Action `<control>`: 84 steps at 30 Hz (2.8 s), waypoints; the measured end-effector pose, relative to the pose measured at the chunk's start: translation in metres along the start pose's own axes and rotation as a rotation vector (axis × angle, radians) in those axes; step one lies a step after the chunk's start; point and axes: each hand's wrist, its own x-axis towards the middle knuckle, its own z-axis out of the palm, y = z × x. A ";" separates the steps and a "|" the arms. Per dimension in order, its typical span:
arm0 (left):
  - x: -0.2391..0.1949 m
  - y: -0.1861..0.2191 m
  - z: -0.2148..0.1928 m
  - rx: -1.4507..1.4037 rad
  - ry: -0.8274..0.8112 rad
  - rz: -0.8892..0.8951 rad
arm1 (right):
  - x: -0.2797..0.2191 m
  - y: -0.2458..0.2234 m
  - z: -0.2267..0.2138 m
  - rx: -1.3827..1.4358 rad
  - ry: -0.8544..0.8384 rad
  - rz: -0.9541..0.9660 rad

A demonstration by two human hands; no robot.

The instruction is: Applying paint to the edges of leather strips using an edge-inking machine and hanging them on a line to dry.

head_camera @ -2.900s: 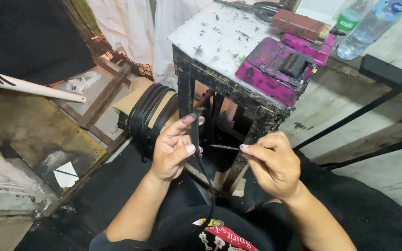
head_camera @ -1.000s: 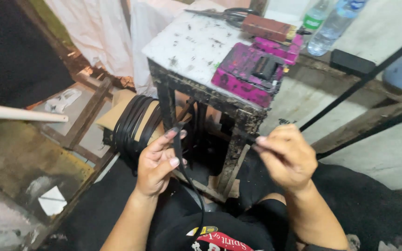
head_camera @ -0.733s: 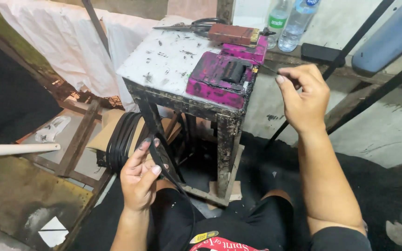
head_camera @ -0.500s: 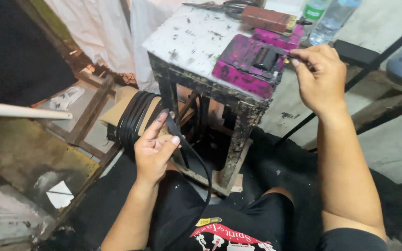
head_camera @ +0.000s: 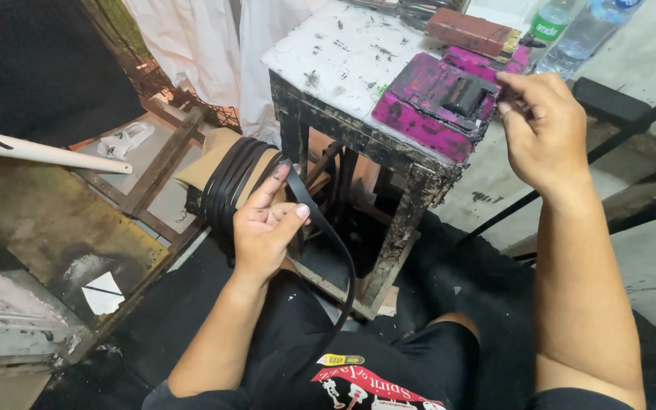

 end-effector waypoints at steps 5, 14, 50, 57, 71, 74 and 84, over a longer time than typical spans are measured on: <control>0.009 0.005 -0.004 0.003 0.026 0.025 | -0.036 -0.031 -0.005 0.066 0.341 -0.040; 0.026 -0.022 -0.019 -0.135 0.051 0.147 | -0.133 -0.150 0.122 0.586 -0.045 0.220; 0.133 0.034 -0.059 0.319 0.165 0.484 | -0.108 -0.107 0.029 1.463 -0.504 0.902; 0.136 0.034 -0.061 0.308 0.154 0.527 | -0.107 -0.110 0.027 1.428 -0.503 0.944; 0.110 0.035 -0.058 -0.088 0.333 0.399 | -0.153 -0.116 0.021 0.332 -0.006 0.205; 0.101 0.034 -0.059 -0.168 0.346 0.373 | -0.155 -0.124 0.020 0.199 0.085 -0.017; 0.094 0.017 -0.071 -0.464 0.207 0.365 | -0.156 -0.131 0.018 0.348 0.198 -0.121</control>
